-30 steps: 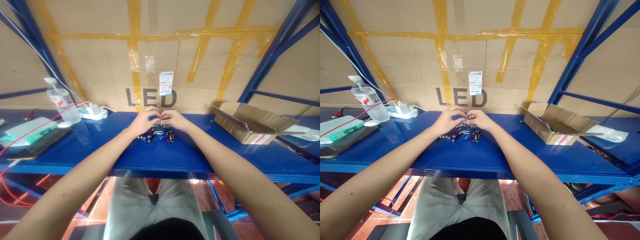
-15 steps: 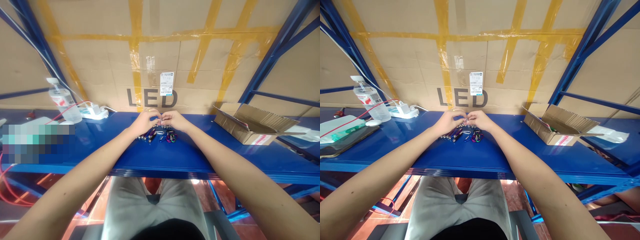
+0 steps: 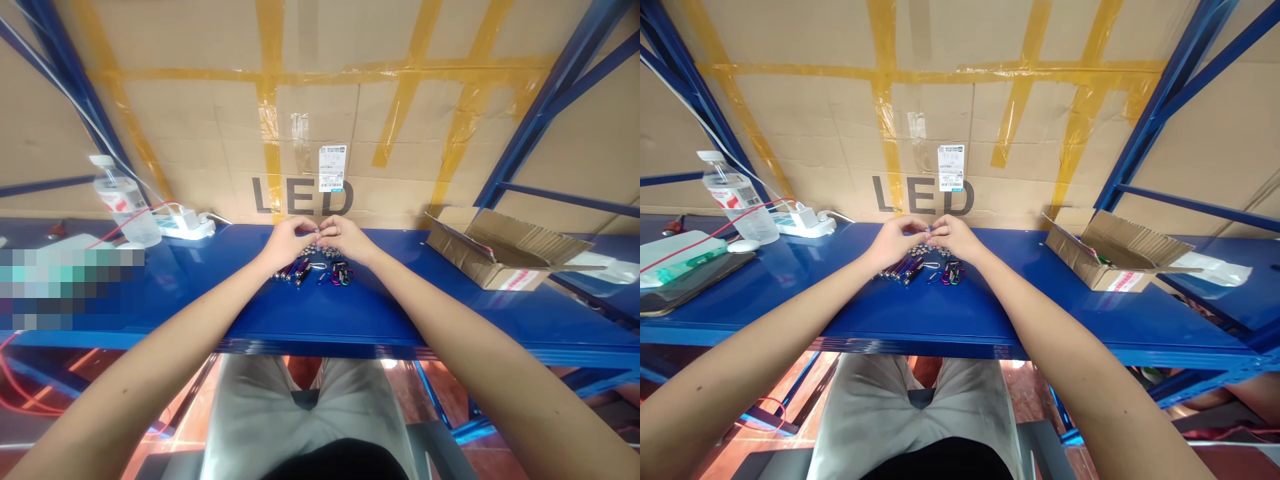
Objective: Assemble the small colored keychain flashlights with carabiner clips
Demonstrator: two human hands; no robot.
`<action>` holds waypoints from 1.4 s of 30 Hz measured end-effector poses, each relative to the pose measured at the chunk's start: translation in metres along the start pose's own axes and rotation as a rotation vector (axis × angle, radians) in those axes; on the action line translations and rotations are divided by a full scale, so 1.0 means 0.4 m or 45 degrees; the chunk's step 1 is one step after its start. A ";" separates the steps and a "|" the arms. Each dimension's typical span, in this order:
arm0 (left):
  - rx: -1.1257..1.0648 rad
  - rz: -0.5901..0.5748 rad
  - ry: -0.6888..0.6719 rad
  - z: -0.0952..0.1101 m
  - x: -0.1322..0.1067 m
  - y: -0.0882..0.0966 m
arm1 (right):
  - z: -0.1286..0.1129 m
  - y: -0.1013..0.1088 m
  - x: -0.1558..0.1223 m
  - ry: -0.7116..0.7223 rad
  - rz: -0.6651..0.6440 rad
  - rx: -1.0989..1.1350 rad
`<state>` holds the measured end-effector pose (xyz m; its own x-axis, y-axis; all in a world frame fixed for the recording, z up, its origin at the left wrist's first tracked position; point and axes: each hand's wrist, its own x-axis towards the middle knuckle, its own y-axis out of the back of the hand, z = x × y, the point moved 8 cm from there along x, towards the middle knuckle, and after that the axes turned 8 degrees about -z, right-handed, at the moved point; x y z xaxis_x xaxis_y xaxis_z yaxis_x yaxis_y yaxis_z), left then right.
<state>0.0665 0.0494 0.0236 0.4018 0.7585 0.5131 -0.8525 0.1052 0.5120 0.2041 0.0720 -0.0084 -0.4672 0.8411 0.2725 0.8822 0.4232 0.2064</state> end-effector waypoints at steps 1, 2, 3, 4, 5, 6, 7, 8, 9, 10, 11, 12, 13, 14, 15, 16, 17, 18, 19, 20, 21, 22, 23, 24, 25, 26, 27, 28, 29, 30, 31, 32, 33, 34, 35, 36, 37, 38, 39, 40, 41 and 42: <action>-0.039 -0.009 0.023 -0.006 0.002 -0.001 | -0.002 -0.002 -0.001 -0.003 -0.004 -0.028; -0.083 -0.009 0.037 -0.011 0.003 -0.001 | -0.006 -0.003 -0.001 -0.004 -0.008 -0.062; -0.130 0.002 0.043 -0.014 0.004 0.001 | -0.010 0.000 -0.002 0.001 -0.004 -0.109; -0.181 0.019 0.041 -0.017 0.005 0.004 | -0.016 0.008 -0.002 0.012 0.015 -0.181; -0.236 0.036 0.034 -0.019 0.006 0.007 | -0.022 0.022 -0.004 0.020 0.053 -0.283; -0.294 0.048 0.030 -0.021 0.006 0.010 | -0.028 0.041 -0.006 0.022 0.100 -0.408; -0.352 0.053 0.035 -0.024 0.007 0.011 | -0.034 0.063 -0.009 0.010 0.164 -0.569; -0.411 0.049 0.050 -0.028 0.007 0.010 | -0.035 0.084 -0.013 -0.035 0.204 -0.717; -0.470 0.039 0.074 -0.033 0.007 0.008 | -0.029 0.101 -0.015 -0.104 0.196 -0.831; -0.524 0.027 0.105 -0.037 0.006 0.005 | -0.022 0.115 -0.018 -0.177 0.176 -0.901; -0.569 0.015 0.137 -0.041 0.005 0.002 | -0.016 0.124 -0.021 -0.235 0.141 -0.947; -0.611 0.002 0.162 -0.044 0.004 -0.002 | -0.011 0.128 -0.025 -0.289 0.096 -0.997; -0.650 -0.011 0.180 -0.046 0.003 -0.006 | -0.006 0.129 -0.028 -0.339 0.050 -1.043; -0.687 -0.021 0.191 -0.047 0.002 -0.010 | -0.002 0.127 -0.031 -0.385 0.009 -1.089; -0.721 -0.030 0.198 -0.048 0.002 -0.014 | 0.002 0.123 -0.034 -0.432 -0.024 -1.132; -0.752 -0.035 0.199 -0.049 0.003 -0.017 | 0.008 0.119 -0.036 -0.480 -0.049 -1.163; -0.781 -0.039 0.201 -0.051 0.004 -0.021 | 0.014 0.116 -0.038 -0.525 -0.067 -1.177; -0.802 -0.040 0.204 -0.055 0.004 -0.024 | 0.020 0.113 -0.039 -0.561 -0.082 -1.172; -0.816 -0.040 0.212 -0.058 0.005 -0.028 | 0.027 0.110 -0.040 -0.588 -0.095 -1.153; -0.821 -0.042 0.221 -0.063 0.006 -0.031 | 0.033 0.108 -0.040 -0.603 -0.106 -1.132; -0.819 -0.048 0.232 -0.066 0.006 -0.034 | 0.038 0.108 -0.039 -0.608 -0.118 -1.117; -0.810 -0.055 0.244 -0.069 0.007 -0.036 | 0.040 0.108 -0.038 -0.605 -0.128 -1.109; -0.796 -0.065 0.254 -0.071 0.006 -0.038 | 0.040 0.111 -0.038 -0.601 -0.128 -1.108; -0.777 -0.075 0.262 -0.073 0.006 -0.040 | 0.036 0.116 -0.037 -0.594 -0.110 -1.108; -0.753 -0.082 0.268 -0.074 0.005 -0.040 | 0.028 0.123 -0.038 -0.579 -0.071 -1.095; -0.725 -0.088 0.272 -0.076 0.004 -0.040 | 0.014 0.131 -0.038 -0.549 -0.010 -1.054; -0.695 -0.096 0.271 -0.077 0.004 -0.041 | -0.005 0.137 -0.038 -0.499 0.067 -0.988; -0.668 -0.106 0.264 -0.078 0.003 -0.041 | -0.027 0.141 -0.039 -0.425 0.145 -0.892; -0.646 -0.120 0.253 -0.079 0.003 -0.043 | -0.051 0.139 -0.040 -0.328 0.209 -0.771; -0.628 -0.135 0.240 -0.080 0.003 -0.046 | -0.078 0.130 -0.040 -0.204 0.238 -0.662; -0.612 -0.148 0.227 -0.080 0.004 -0.049 | -0.102 0.117 -0.040 -0.085 0.246 -0.576; -0.595 -0.156 0.215 -0.081 0.004 -0.051 | -0.120 0.101 -0.040 0.008 0.232 -0.514; -0.575 -0.159 0.207 -0.081 0.004 -0.053 | -0.133 0.084 -0.040 0.073 0.205 -0.487; -0.551 -0.160 0.202 -0.080 0.004 -0.054 | -0.142 0.066 -0.040 0.118 0.174 -0.497; -0.523 -0.161 0.198 -0.078 0.004 -0.055 | -0.147 0.050 -0.041 0.156 0.146 -0.530; -0.495 -0.161 0.194 -0.075 0.004 -0.054 | -0.150 0.036 -0.042 0.184 0.122 -0.577; -0.468 -0.162 0.190 -0.072 0.003 -0.054 | -0.150 0.026 -0.043 0.206 0.105 -0.626; -0.443 -0.168 0.184 -0.067 0.003 -0.054 | -0.150 0.019 -0.043 0.223 0.097 -0.668; -0.423 -0.174 0.175 -0.063 0.002 -0.053 | -0.148 0.016 -0.044 0.236 0.093 -0.698; -0.407 -0.180 0.169 -0.059 0.001 -0.053 | -0.146 0.014 -0.044 0.244 0.092 -0.716; -0.396 -0.185 0.165 -0.055 0.000 -0.053 | -0.143 0.015 -0.044 0.251 0.092 -0.727; -0.389 -0.186 0.167 -0.053 -0.001 -0.052 | -0.141 0.016 -0.043 0.257 0.093 -0.736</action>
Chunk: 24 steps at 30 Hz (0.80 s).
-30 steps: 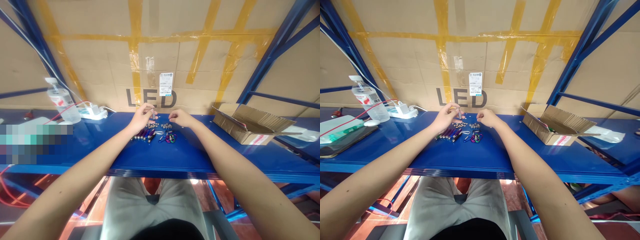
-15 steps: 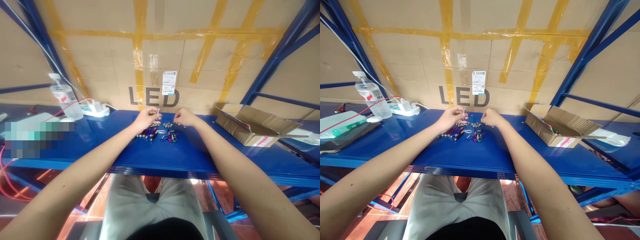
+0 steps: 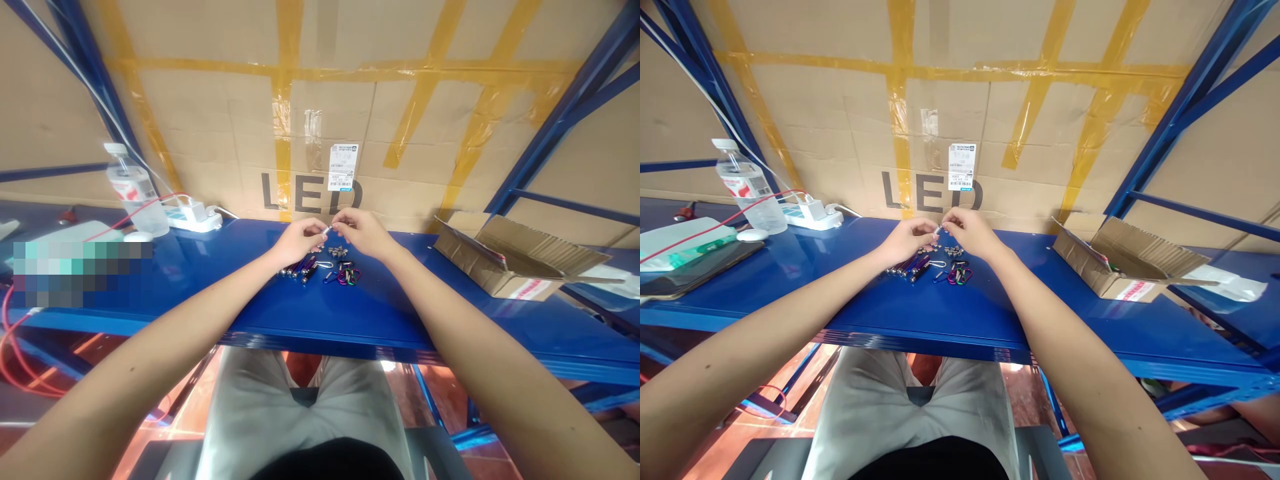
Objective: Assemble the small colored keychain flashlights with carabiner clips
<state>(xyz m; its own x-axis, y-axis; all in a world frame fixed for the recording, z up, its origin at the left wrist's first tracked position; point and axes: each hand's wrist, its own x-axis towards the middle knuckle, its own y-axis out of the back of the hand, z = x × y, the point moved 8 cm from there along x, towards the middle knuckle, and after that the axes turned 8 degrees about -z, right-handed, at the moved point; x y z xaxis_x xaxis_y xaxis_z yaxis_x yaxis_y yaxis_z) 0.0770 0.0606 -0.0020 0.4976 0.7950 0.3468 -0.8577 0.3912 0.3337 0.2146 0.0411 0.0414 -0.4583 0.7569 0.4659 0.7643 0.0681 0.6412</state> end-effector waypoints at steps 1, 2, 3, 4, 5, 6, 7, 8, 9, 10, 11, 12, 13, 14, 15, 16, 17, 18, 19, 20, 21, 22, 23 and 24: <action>0.004 0.002 0.007 0.001 -0.002 0.000 | 0.002 0.000 0.001 0.005 0.002 -0.008; 0.005 0.005 0.017 0.001 -0.003 0.001 | 0.004 0.001 0.001 0.010 0.003 -0.016; 0.006 0.007 0.028 0.001 -0.005 0.001 | 0.006 0.001 0.002 0.014 0.004 -0.021; 0.009 0.004 0.037 0.001 -0.006 0.001 | 0.007 0.001 0.002 0.017 0.003 -0.022; 0.013 0.000 0.041 0.001 -0.007 0.000 | 0.009 0.000 0.003 0.017 0.000 -0.015; 0.018 -0.007 0.040 0.002 -0.008 0.000 | 0.010 -0.001 0.003 0.012 -0.006 -0.002; 0.020 -0.019 0.034 0.003 -0.008 -0.001 | 0.013 -0.004 0.003 0.001 -0.016 0.018; 0.015 -0.030 0.025 0.003 -0.007 -0.002 | 0.016 -0.006 0.003 -0.015 -0.026 0.040; 0.002 -0.036 0.018 0.003 -0.007 -0.002 | 0.019 -0.010 0.003 -0.035 -0.035 0.062; -0.015 -0.036 0.018 0.002 -0.006 -0.001 | 0.023 -0.013 0.003 -0.055 -0.044 0.079; -0.027 -0.032 0.024 0.001 -0.005 0.001 | 0.026 -0.017 0.003 -0.071 -0.051 0.091; -0.023 -0.026 0.031 0.000 -0.004 0.003 | 0.028 -0.020 0.003 -0.082 -0.052 0.098; 0.002 -0.021 0.034 0.002 -0.003 0.005 | 0.030 -0.022 0.003 -0.088 -0.049 0.104; 0.045 -0.015 0.036 0.006 -0.003 0.007 | 0.032 -0.023 0.004 -0.092 -0.042 0.110; 0.101 -0.012 0.040 0.010 -0.003 0.007 | 0.034 -0.024 0.004 -0.094 -0.033 0.118; 0.160 -0.009 0.048 0.014 -0.004 0.008 | 0.037 -0.025 0.004 -0.097 -0.024 0.127; 0.218 -0.006 0.065 0.017 -0.005 0.009 | 0.039 -0.026 0.005 -0.101 -0.018 0.134; 0.269 -0.004 0.089 0.018 -0.006 0.009 | 0.042 -0.027 0.005 -0.103 -0.015 0.138; 0.311 -0.001 0.114 0.018 -0.007 0.009 | 0.044 -0.029 0.005 -0.102 -0.018 0.138; 0.342 -0.001 0.131 0.018 -0.008 0.008 | 0.045 -0.030 0.006 -0.097 -0.020 0.133; 0.357 -0.008 0.140 0.018 -0.009 0.006 | 0.046 -0.031 0.006 -0.090 -0.021 0.126; 0.349 -0.019 0.145 0.017 -0.010 0.004 | 0.046 -0.031 0.005 -0.082 -0.020 0.117; 0.322 -0.035 0.149 0.016 -0.011 0.000 | 0.046 -0.031 0.005 -0.073 -0.016 0.105; 0.293 -0.053 0.154 0.014 -0.012 -0.004 | 0.045 -0.030 0.005 -0.067 -0.011 0.093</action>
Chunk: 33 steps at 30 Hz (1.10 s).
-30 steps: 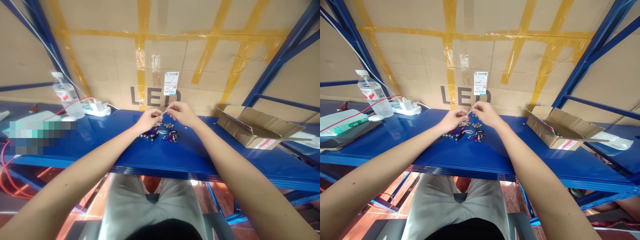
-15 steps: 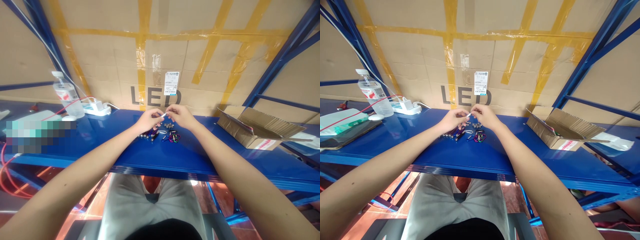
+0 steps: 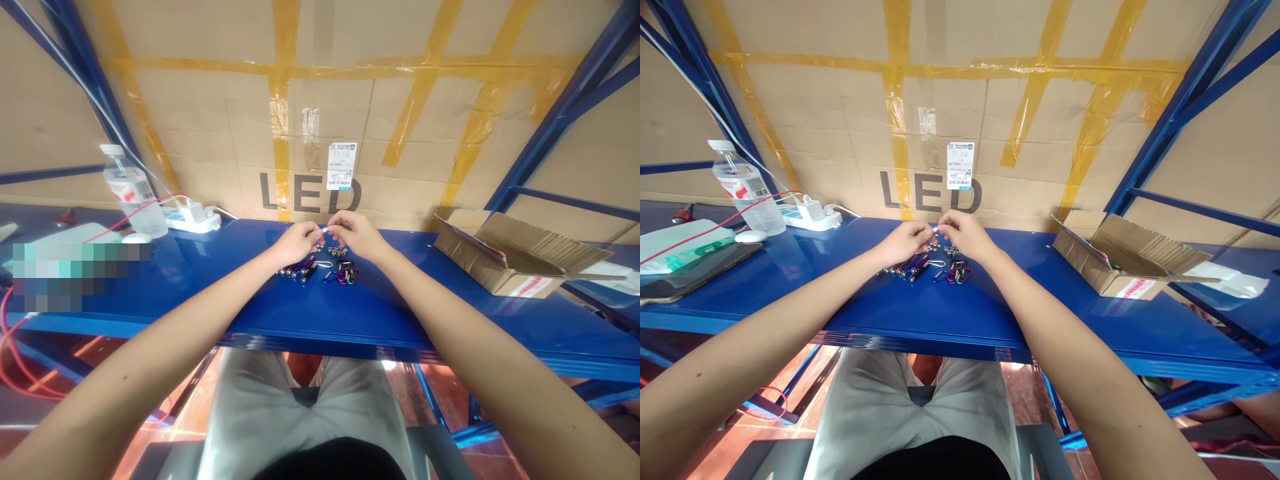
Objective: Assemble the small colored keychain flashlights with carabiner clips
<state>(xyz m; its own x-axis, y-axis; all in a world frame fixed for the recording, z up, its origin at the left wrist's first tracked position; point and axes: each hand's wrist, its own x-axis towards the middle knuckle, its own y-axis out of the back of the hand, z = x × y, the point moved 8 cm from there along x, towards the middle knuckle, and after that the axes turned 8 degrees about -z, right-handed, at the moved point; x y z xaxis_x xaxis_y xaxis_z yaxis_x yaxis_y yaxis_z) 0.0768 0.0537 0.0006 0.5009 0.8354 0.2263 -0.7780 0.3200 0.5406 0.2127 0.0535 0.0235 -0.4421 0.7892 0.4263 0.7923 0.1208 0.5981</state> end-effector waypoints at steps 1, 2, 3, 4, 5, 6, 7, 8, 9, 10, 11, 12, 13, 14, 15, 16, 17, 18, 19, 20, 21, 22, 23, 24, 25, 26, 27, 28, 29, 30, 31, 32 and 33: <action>-0.015 -0.017 0.001 -0.001 0.000 -0.004 | 0.000 0.001 -0.001 0.000 0.005 -0.010; -0.007 -0.023 -0.006 0.000 -0.001 -0.005 | 0.000 0.001 -0.001 -0.007 0.007 -0.015; 0.023 -0.012 -0.024 0.002 -0.002 -0.004 | 0.000 0.001 -0.001 -0.020 0.004 -0.012; 0.069 0.011 -0.055 0.007 -0.003 -0.001 | 0.001 0.000 -0.001 -0.037 -0.001 0.000; 0.120 0.038 -0.094 0.013 -0.004 0.003 | 0.003 -0.002 -0.001 -0.057 -0.006 0.019; 0.164 0.065 -0.134 0.019 -0.006 0.006 | 0.004 -0.004 -0.001 -0.076 -0.012 0.041; 0.197 0.089 -0.169 0.024 -0.008 0.010 | 0.004 -0.006 -0.001 -0.090 -0.015 0.063; 0.226 0.110 -0.197 0.027 -0.009 0.012 | 0.003 -0.007 -0.001 -0.099 -0.016 0.083; 0.255 0.129 -0.221 0.030 -0.012 0.015 | 0.002 -0.009 0.000 -0.107 -0.013 0.100; 0.289 0.148 -0.246 0.034 -0.014 0.017 | 0.001 -0.010 0.000 -0.118 -0.007 0.116; 0.327 0.167 -0.277 0.040 -0.018 0.018 | 0.000 -0.010 0.000 -0.134 -0.002 0.132; 0.369 0.182 -0.315 0.047 -0.022 0.019 | -0.001 -0.012 -0.001 -0.158 0.001 0.152; 0.413 0.192 -0.356 0.054 -0.026 0.018 | -0.001 -0.014 -0.003 -0.190 -0.001 0.177; 0.458 0.201 -0.397 0.062 -0.031 0.016 | 0.000 -0.016 -0.005 -0.224 -0.006 0.206; 0.501 0.208 -0.434 0.070 -0.036 0.014 | 0.000 -0.019 -0.007 -0.254 -0.015 0.237; 0.544 0.213 -0.466 0.077 -0.040 0.012 | 0.000 -0.022 -0.008 -0.275 -0.026 0.269; 0.588 0.216 -0.492 0.083 -0.044 0.009 | -0.001 -0.025 -0.010 -0.287 -0.039 0.301; 0.629 0.217 -0.508 0.088 -0.047 0.006 | -0.002 -0.027 -0.011 -0.291 -0.047 0.334; 0.667 0.214 -0.513 0.092 -0.049 0.003 | -0.003 -0.028 -0.012 -0.291 -0.053 0.368; 0.696 0.209 -0.506 0.094 -0.050 0.000 | -0.002 -0.029 -0.012 -0.294 -0.055 0.404; 0.714 0.204 -0.488 0.095 -0.050 -0.002 | -0.001 -0.030 -0.012 -0.301 -0.057 0.437; 0.719 0.201 -0.466 0.095 -0.048 -0.003 | 0.002 -0.031 -0.012 -0.313 -0.056 0.462; 0.714 0.203 -0.444 0.095 -0.047 -0.003 | 0.005 -0.032 -0.012 -0.325 -0.052 0.477; 0.704 0.213 -0.422 0.094 -0.044 -0.002 | 0.006 -0.032 -0.012 -0.333 -0.047 0.482; 0.694 0.227 -0.400 0.093 -0.041 0.000 | 0.007 -0.031 -0.012 -0.335 -0.040 0.477; 0.686 0.238 -0.381 0.090 -0.038 0.002 | 0.006 -0.030 -0.012 -0.334 -0.032 0.465; 0.684 0.244 -0.367 0.088 -0.035 0.003 | 0.005 -0.029 -0.011 -0.329 -0.023 0.449; 0.686 0.247 -0.362 0.086 -0.032 0.005 | 0.003 -0.028 -0.012 -0.326 -0.017 0.434; 0.689 0.247 -0.369 0.085 -0.030 0.006 | 0.002 -0.028 -0.012 -0.325 -0.013 0.420; 0.695 0.243 -0.390 0.086 -0.029 0.007 | 0.001 -0.029 -0.013 -0.330 -0.013 0.414; 0.700 0.241 -0.419 0.088 -0.031 0.008 | 0.001 -0.030 -0.014 -0.339 -0.013 0.419; 0.702 0.239 -0.448 0.091 -0.033 0.009 | 0.000 -0.032 -0.015 -0.349 -0.015 0.441; 0.699 0.230 -0.465 0.094 -0.036 0.010 | 0.000 -0.034 -0.016 -0.360 -0.014 0.478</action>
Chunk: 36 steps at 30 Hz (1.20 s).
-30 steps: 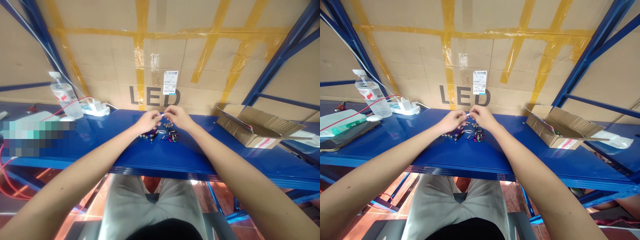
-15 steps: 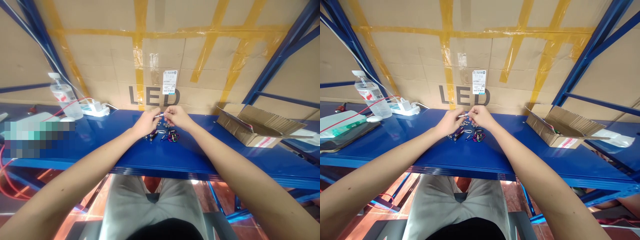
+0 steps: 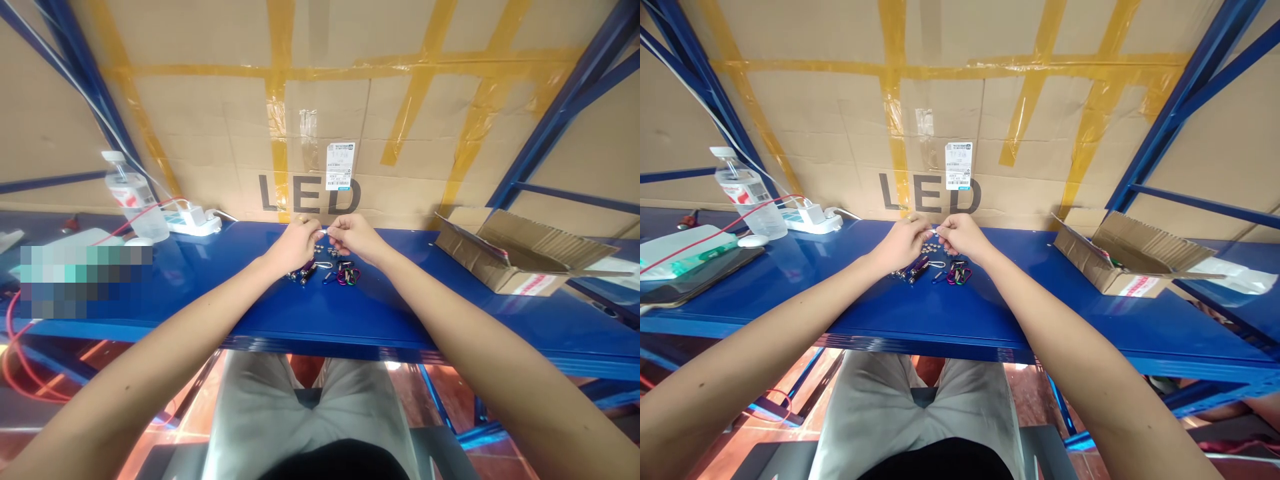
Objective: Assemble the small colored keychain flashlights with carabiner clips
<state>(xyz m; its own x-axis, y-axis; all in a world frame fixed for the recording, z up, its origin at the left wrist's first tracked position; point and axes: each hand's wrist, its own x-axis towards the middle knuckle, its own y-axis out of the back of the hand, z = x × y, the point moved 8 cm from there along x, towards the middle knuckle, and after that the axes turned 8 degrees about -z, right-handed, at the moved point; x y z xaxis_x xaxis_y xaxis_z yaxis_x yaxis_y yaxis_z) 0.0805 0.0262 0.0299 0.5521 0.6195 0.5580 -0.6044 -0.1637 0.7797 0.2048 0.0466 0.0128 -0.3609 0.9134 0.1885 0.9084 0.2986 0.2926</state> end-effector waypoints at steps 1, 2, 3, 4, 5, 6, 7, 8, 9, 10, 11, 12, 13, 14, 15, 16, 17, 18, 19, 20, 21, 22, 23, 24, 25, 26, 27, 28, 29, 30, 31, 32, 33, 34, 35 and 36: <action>-0.004 -0.013 -0.002 0.001 -0.002 0.002 | 0.000 -0.002 -0.001 -0.013 -0.003 0.046; -0.002 -0.030 0.011 0.000 -0.005 0.003 | 0.001 -0.004 -0.003 -0.028 -0.007 0.095; 0.010 -0.043 0.035 -0.001 -0.007 0.005 | 0.001 -0.006 -0.004 -0.043 -0.011 0.143; 0.031 -0.049 0.064 -0.001 -0.009 0.007 | 0.001 -0.008 -0.005 -0.058 -0.017 0.184; 0.057 -0.049 0.089 -0.001 -0.012 0.010 | 0.001 -0.010 -0.006 -0.074 -0.024 0.217; 0.081 -0.045 0.105 0.001 -0.013 0.013 | 0.001 -0.012 -0.006 -0.088 -0.034 0.244; 0.095 -0.041 0.109 0.005 -0.014 0.015 | 0.002 -0.014 -0.006 -0.099 -0.047 0.268; 0.096 -0.042 0.105 0.009 -0.014 0.016 | 0.002 -0.016 -0.005 -0.106 -0.059 0.291; 0.087 -0.043 0.099 0.014 -0.013 0.016 | 0.002 -0.016 -0.005 -0.109 -0.066 0.311; 0.074 -0.042 0.089 0.018 -0.012 0.016 | 0.002 -0.014 -0.004 -0.108 -0.064 0.327; 0.056 -0.040 0.072 0.023 -0.011 0.015 | 0.002 -0.011 -0.003 -0.104 -0.055 0.339; 0.034 -0.038 0.050 0.028 -0.010 0.014 | 0.001 -0.006 -0.003 -0.099 -0.038 0.346; 0.010 -0.037 0.027 0.032 -0.009 0.011 | 0.000 -0.001 -0.003 -0.093 -0.019 0.348; -0.012 -0.036 0.007 0.034 -0.008 0.008 | -0.001 0.004 -0.003 -0.086 -0.004 0.346; -0.028 -0.032 -0.006 0.033 -0.006 0.005 | -0.002 0.008 -0.003 -0.079 0.004 0.342; -0.035 -0.020 -0.009 0.030 -0.005 0.003 | -0.003 0.010 -0.003 -0.073 0.005 0.335; -0.031 0.002 -0.003 0.025 -0.004 0.003 | -0.004 0.011 -0.003 -0.066 0.003 0.326; -0.017 0.029 0.004 0.020 -0.003 0.005 | -0.004 0.011 -0.003 -0.061 -0.002 0.318; 0.000 0.055 0.008 0.016 -0.002 0.008 | -0.003 0.009 -0.003 -0.059 -0.011 0.310; 0.017 0.072 0.007 0.013 -0.002 0.010 | -0.001 0.008 -0.002 -0.058 -0.020 0.303; 0.031 0.073 0.008 0.011 -0.001 0.012 | 0.001 0.005 -0.001 -0.057 -0.030 0.297; 0.040 0.058 0.011 0.009 -0.001 0.012 | 0.004 0.003 0.000 -0.056 -0.041 0.293; 0.046 0.032 0.021 0.006 -0.001 0.011 | 0.006 0.001 0.002 -0.054 -0.049 0.292; 0.052 0.006 0.035 0.004 -0.002 0.010 | 0.009 -0.001 0.003 -0.053 -0.053 0.293; 0.060 -0.012 0.049 0.002 -0.003 0.011 | 0.011 -0.002 0.005 -0.052 -0.054 0.300; 0.071 -0.019 0.057 0.001 -0.005 0.012 | 0.013 -0.004 0.006 -0.055 -0.055 0.314; 0.084 -0.015 0.055 0.002 -0.007 0.015 | 0.014 -0.006 0.007 -0.061 -0.055 0.335; 0.097 -0.002 0.041 0.004 -0.008 0.018 | 0.016 -0.008 0.008 -0.069 -0.056 0.363; 0.107 0.010 0.019 0.008 -0.009 0.020 | 0.017 -0.011 0.009 -0.080 -0.061 0.395; 0.112 0.018 -0.003 0.012 -0.010 0.021 | 0.018 -0.015 0.009 -0.093 -0.068 0.432; 0.112 0.018 -0.017 0.016 -0.010 0.020 | 0.018 -0.017 0.009 -0.105 -0.072 0.468; 0.108 0.011 -0.020 0.018 -0.010 0.018 | 0.019 -0.019 0.009 -0.118 -0.072 0.501; 0.103 0.004 -0.015 0.020 -0.010 0.016 | 0.019 -0.019 0.009 -0.128 -0.069 0.529; 0.102 0.002 -0.005 0.021 -0.009 0.014 | 0.019 -0.018 0.008 -0.133 -0.059 0.550; 0.103 0.009 0.006 0.021 -0.009 0.012 | 0.018 -0.015 0.008 -0.133 -0.047 0.563; 0.107 0.025 0.015 0.021 -0.008 0.012 | 0.017 -0.013 0.007 -0.128 -0.039 0.567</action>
<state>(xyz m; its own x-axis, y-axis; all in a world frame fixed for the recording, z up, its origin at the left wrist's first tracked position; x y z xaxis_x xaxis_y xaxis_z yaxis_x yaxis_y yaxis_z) 0.0806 0.0169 0.0341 0.5336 0.6243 0.5705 -0.5646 -0.2393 0.7899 0.2005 0.0496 0.0055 -0.3867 0.9180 0.0874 0.9077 0.3957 -0.1395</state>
